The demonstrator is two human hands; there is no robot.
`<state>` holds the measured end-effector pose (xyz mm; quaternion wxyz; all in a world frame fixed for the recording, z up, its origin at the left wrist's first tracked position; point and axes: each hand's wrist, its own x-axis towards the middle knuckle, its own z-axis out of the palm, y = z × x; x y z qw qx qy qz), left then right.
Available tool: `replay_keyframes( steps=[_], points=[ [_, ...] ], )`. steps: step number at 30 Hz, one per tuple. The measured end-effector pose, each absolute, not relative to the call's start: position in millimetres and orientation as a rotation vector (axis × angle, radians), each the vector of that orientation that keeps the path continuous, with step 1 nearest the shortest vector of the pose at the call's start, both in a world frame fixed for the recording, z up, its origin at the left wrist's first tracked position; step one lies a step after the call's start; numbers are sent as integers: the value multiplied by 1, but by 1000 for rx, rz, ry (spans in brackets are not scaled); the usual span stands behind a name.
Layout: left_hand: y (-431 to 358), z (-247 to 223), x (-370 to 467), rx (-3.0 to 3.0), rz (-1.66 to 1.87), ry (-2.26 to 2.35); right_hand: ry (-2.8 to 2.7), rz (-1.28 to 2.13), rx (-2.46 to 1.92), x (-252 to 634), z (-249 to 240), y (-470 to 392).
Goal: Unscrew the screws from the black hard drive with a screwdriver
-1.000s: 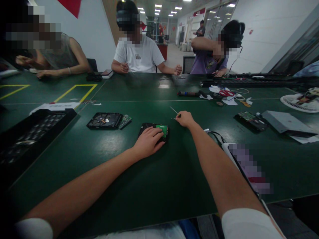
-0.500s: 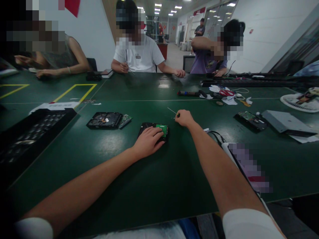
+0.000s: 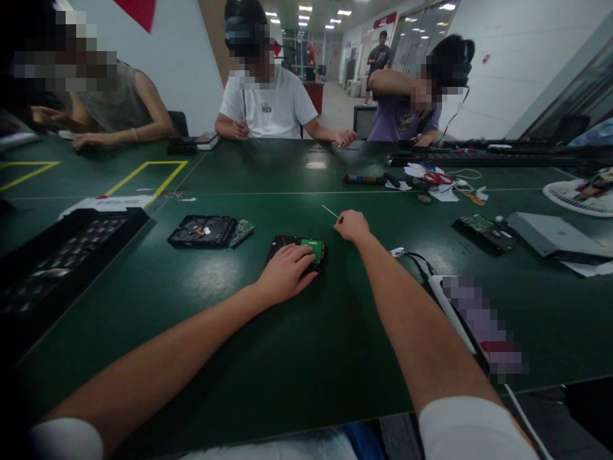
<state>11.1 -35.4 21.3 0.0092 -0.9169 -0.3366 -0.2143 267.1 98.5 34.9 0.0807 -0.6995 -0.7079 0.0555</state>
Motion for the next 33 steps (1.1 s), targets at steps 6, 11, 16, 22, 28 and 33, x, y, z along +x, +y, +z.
replay_keyframes(
  steps=[6,11,16,22,28,33],
  points=[
    [-35,21,11,-2855,-672,-1048,-2130,203,-2122,260,37,101],
    [-35,20,11,-2854,-677,-1042,-2049,191,-2164,265,44,100],
    [-36,21,11,-2863,-674,-1044,-1934,198,-2226,284,51,95],
    [-36,20,12,-2853,-665,-1050,-1840,243,-2180,301,42,83],
    [-37,23,13,-2857,-671,-1046,-1819,312,-2041,301,31,76],
    [-37,24,12,-2863,-673,-1051,-1806,355,-1984,300,27,75]
  ],
)
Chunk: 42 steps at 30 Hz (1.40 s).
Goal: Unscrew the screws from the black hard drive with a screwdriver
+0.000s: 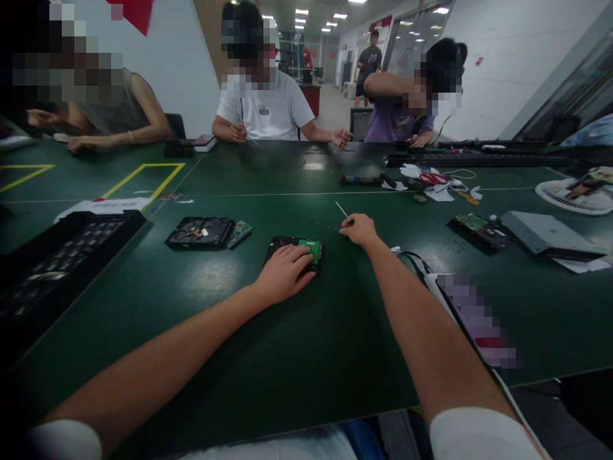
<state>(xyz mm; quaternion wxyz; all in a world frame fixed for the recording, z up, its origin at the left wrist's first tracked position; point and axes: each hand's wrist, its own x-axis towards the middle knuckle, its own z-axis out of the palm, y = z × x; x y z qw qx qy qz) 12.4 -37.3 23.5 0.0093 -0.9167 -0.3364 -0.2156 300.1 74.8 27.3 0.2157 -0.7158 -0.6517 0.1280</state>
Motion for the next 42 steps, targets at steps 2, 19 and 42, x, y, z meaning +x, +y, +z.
replay_keyframes(
  steps=[2,19,42],
  points=[
    [-37,23,12,-2868,-675,-1055,-1808,366,-1968,301,28,73],
    [-37,24,13,-2867,-664,-1053,-1645,462,-1996,302,32,63],
    [-60,40,3,-3023,-655,-926,-1325,740,-1581,248,11,17]
  ],
)
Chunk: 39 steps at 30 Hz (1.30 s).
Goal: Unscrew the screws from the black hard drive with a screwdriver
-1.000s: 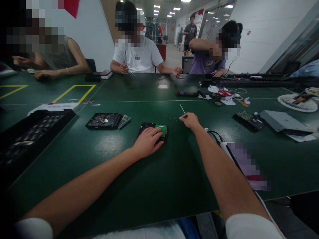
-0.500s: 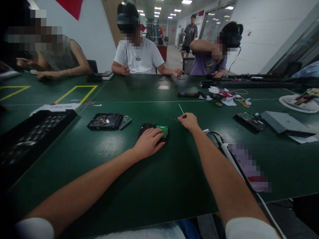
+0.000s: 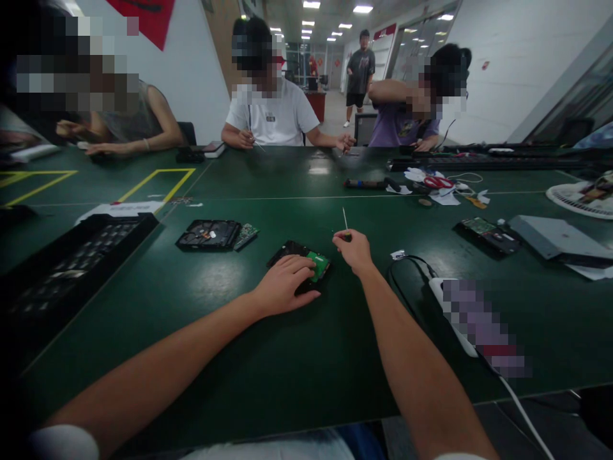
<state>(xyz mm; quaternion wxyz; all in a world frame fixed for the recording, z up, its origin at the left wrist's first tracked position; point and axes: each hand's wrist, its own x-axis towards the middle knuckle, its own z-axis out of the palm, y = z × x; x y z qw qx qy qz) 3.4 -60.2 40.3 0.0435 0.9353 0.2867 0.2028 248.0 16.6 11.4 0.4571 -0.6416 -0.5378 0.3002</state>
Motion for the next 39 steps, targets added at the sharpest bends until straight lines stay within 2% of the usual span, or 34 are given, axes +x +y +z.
replay_keyframes(
  steps=[6,11,26,32,39],
  points=[
    [-77,44,1,2750,710,1260,-1386,789,-1495,249,10,1],
    [-75,39,-9,2686,723,1395,-1437,728,-1548,248,12,-2],
    [-71,35,0,2761,639,1356,-1506,608,-1656,244,14,-5],
    [-40,54,-40,2862,407,1180,-1413,730,-1622,247,11,-3],
    [-39,45,-23,2746,582,1499,-1377,738,-1612,245,11,-3]
  ],
)
